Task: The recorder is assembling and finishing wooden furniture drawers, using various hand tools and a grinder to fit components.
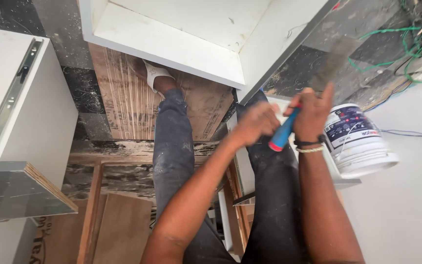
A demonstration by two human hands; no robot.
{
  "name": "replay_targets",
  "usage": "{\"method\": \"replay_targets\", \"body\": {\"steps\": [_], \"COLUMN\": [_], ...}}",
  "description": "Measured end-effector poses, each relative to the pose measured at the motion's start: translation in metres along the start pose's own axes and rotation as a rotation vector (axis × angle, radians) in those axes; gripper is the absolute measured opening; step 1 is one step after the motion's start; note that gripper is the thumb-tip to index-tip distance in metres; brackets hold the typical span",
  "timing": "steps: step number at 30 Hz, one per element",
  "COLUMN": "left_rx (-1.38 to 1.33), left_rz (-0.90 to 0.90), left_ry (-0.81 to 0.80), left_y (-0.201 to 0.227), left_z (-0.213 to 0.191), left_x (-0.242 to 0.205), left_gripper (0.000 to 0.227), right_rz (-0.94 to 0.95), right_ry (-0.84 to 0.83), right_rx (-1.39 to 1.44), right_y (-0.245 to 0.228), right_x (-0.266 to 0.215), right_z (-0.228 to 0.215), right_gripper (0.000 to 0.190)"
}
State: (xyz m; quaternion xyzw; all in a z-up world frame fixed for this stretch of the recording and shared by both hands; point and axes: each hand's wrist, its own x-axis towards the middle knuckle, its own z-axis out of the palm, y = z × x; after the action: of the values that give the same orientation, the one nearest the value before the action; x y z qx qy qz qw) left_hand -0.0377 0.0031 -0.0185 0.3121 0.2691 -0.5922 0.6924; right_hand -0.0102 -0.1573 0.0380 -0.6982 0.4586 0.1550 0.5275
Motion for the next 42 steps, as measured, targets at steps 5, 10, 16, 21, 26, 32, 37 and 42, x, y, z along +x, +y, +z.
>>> {"method": "replay_targets", "body": {"steps": [5,10,16,21,26,32,37,42], "left_rx": [0.632,0.996,1.015,1.023,0.932,0.967,0.528,0.222], "left_rz": [0.303,0.297,0.386,0.384,0.358,0.390,0.177,0.028], "left_ry": [0.500,0.603,0.653,0.662,0.661,0.709,0.562,0.481], "left_y": [0.056,0.019,-0.008,0.010,0.019,0.036,0.071,-0.004], "left_z": [0.002,0.016,0.032,0.041,0.041,0.065,0.106,0.100], "left_x": [0.038,0.121,0.103,0.095,0.127,0.104,0.008,-0.038], "left_gripper": [0.071,0.106,0.099,0.091,0.081,0.082,0.055,0.054], "right_rz": [0.227,0.379,0.452,0.377,0.420,0.332,0.185,0.179], "right_ry": [0.136,0.108,-0.044,-0.135,-0.219,-0.229,-0.218,-0.226], "right_rx": [0.329,0.422,0.492,0.547,0.526,0.377,0.177,0.045], "right_y": [-0.006,0.004,0.034,0.001,-0.001,-0.011,0.017,0.005], "right_x": [-0.012,-0.022,-0.033,-0.019,-0.020,-0.013,-0.012,-0.009], "right_z": [-0.021,-0.030,-0.064,-0.093,-0.103,-0.073,-0.034,-0.004], "right_gripper": [0.011,0.010,0.013,0.025,0.045,0.049,0.033,0.022]}}
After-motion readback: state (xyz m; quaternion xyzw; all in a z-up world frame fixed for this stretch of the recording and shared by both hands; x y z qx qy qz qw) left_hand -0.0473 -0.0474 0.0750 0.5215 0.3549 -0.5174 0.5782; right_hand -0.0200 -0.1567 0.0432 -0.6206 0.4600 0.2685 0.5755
